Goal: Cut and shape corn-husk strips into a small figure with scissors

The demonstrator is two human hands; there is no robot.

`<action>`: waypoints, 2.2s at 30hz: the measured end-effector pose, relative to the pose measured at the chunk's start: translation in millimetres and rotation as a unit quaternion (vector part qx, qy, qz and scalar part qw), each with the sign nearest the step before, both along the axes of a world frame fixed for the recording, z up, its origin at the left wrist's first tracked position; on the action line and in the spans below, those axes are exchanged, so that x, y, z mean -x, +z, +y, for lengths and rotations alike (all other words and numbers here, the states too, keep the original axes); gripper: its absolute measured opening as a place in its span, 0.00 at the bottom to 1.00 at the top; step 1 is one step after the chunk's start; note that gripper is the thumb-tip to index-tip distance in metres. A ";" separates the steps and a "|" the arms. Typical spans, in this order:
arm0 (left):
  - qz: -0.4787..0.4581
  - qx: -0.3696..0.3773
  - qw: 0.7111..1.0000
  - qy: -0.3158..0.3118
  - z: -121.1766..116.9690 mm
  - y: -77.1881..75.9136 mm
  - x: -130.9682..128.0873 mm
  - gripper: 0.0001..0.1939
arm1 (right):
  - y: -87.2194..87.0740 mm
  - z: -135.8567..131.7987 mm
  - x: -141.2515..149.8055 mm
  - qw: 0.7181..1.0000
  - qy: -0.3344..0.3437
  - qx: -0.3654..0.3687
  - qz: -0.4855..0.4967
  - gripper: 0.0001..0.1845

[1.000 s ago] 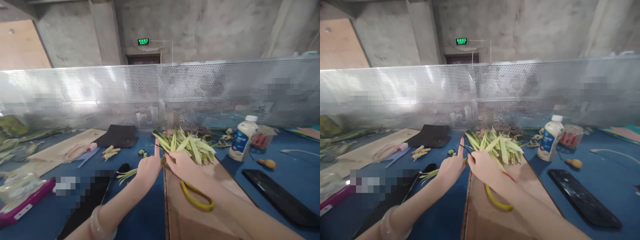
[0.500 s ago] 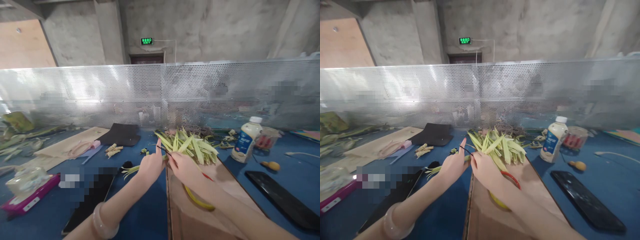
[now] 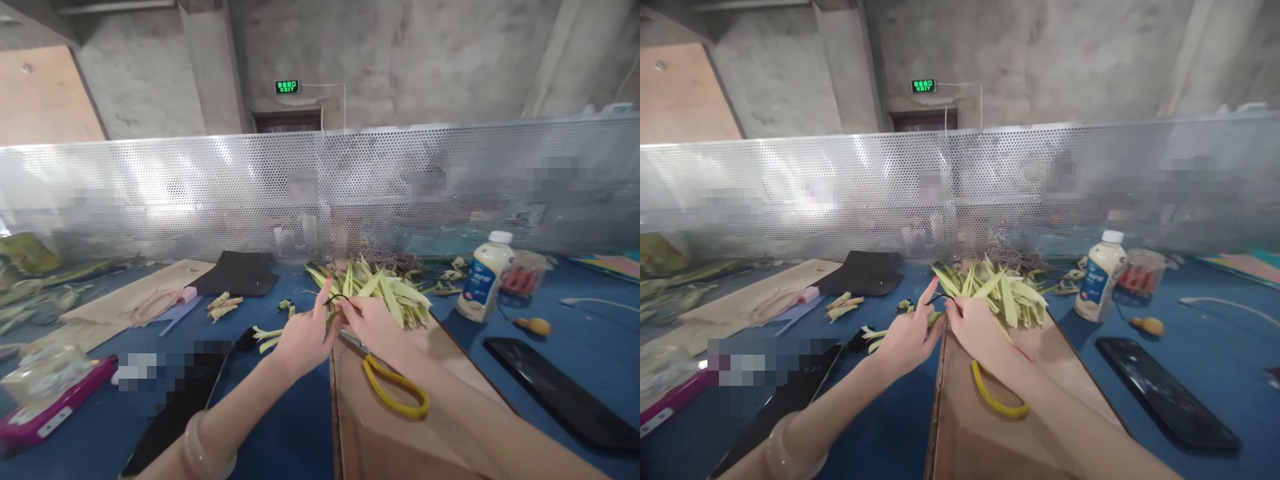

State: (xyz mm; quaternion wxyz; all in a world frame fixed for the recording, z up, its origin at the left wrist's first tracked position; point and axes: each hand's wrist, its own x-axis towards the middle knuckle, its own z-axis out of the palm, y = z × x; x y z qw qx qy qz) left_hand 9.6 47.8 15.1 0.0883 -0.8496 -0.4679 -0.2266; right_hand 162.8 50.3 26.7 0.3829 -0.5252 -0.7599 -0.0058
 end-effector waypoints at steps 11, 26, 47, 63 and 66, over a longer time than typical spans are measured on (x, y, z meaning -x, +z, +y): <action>-0.022 0.013 1.000 -0.001 3.3 1.8 0.2 0.22 | 20.4 -5.1 -5.3 0.994 0.009 0.064 0.087 0.20; -0.066 0.038 0.997 -0.009 6.0 -0.2 0.8 0.24 | 55.7 -15.9 -24.5 0.952 0.049 0.159 0.256 0.17; -0.089 0.082 0.989 -0.087 -9.2 -17.7 -11.8 0.22 | -28.2 -45.8 -16.1 0.999 0.028 -0.044 0.012 0.21; 0.130 -0.056 0.989 -0.050 -1.6 -27.2 -11.5 0.23 | -24.8 -36.6 -20.1 0.978 -0.013 -0.009 0.206 0.19; 0.103 -0.067 0.992 -0.034 2.5 -32.3 -9.6 0.25 | -22.7 -34.5 -25.0 0.973 -0.027 -0.015 0.227 0.19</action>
